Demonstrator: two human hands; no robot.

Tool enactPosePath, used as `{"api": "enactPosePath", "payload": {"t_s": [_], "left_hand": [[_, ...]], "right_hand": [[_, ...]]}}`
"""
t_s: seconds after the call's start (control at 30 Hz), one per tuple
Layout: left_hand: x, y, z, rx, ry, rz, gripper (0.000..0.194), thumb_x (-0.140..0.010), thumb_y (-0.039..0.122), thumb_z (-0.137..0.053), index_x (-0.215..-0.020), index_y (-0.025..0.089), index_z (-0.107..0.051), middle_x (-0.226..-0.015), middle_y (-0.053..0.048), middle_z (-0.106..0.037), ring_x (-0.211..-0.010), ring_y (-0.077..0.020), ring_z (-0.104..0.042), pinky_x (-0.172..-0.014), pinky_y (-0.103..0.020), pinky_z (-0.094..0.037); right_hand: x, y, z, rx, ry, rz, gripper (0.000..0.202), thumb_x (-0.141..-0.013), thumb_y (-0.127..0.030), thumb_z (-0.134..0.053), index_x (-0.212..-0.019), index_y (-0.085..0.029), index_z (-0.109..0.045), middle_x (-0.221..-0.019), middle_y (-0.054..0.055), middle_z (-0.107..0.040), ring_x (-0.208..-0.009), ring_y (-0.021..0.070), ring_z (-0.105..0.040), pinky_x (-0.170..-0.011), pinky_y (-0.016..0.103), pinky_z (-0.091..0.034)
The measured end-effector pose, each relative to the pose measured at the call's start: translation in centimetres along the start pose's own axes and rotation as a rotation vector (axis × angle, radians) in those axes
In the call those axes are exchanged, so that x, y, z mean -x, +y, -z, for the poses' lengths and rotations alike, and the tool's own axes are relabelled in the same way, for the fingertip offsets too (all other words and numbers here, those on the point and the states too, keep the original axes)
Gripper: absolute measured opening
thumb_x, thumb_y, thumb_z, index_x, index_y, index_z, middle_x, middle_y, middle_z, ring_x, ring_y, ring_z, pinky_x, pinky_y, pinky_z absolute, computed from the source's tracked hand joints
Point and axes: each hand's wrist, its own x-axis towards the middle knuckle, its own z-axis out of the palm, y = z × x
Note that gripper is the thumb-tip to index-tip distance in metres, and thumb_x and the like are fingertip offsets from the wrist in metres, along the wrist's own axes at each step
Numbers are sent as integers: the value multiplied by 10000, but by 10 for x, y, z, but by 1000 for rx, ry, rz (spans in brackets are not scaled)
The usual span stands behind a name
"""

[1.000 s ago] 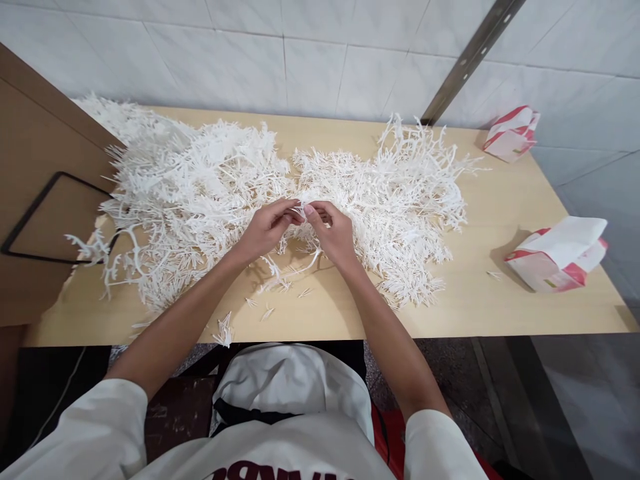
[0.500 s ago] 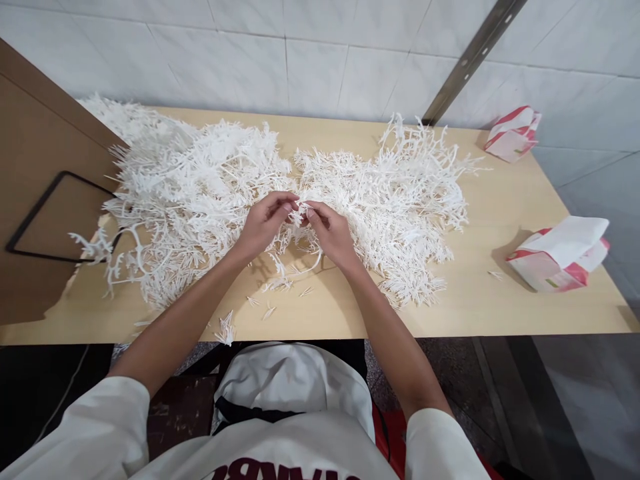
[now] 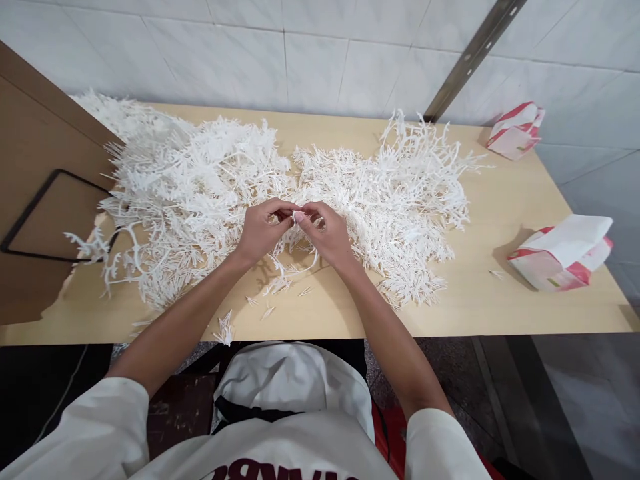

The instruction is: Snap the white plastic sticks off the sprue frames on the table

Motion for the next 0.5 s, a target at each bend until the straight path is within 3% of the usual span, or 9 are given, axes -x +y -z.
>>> {"api": "enactPosePath", "payload": {"t_s": [0.2, 0.37, 0.5], "left_hand": [[4, 2, 1, -134, -56, -68, 252, -861, 244, -584, -1111, 223, -561, -829, 16, -657, -760, -105, -591, -734, -236, -463], [3, 5, 1, -207, -57, -67, 64, -869, 262, -585, -862, 198, -581, -814, -1, -628, -758, -120, -566, -709, -249, -440], [3, 7, 2, -301, -104, -90, 133, -875, 151, -509, -832, 191, -628, -803, -16, -613, -755, -141, -550, -707, -274, -426]], "right_hand": [[0, 5, -1, 106, -82, 51, 354, -859, -558, -540, -903, -224, -648, -854, 16, -693, -718, 136, -609, -658, 275, -473], [3, 6, -2, 216, -8, 187, 355, -942, -492, -424, -926, -230, -663, -846, 30, -698, -743, 145, -615, -715, 287, -468], [7, 7, -8, 434, 60, 238, 369, -968, -436, -378, -844, -222, -652, -764, 39, -668, -682, 144, -572, -654, 286, -420]]}}
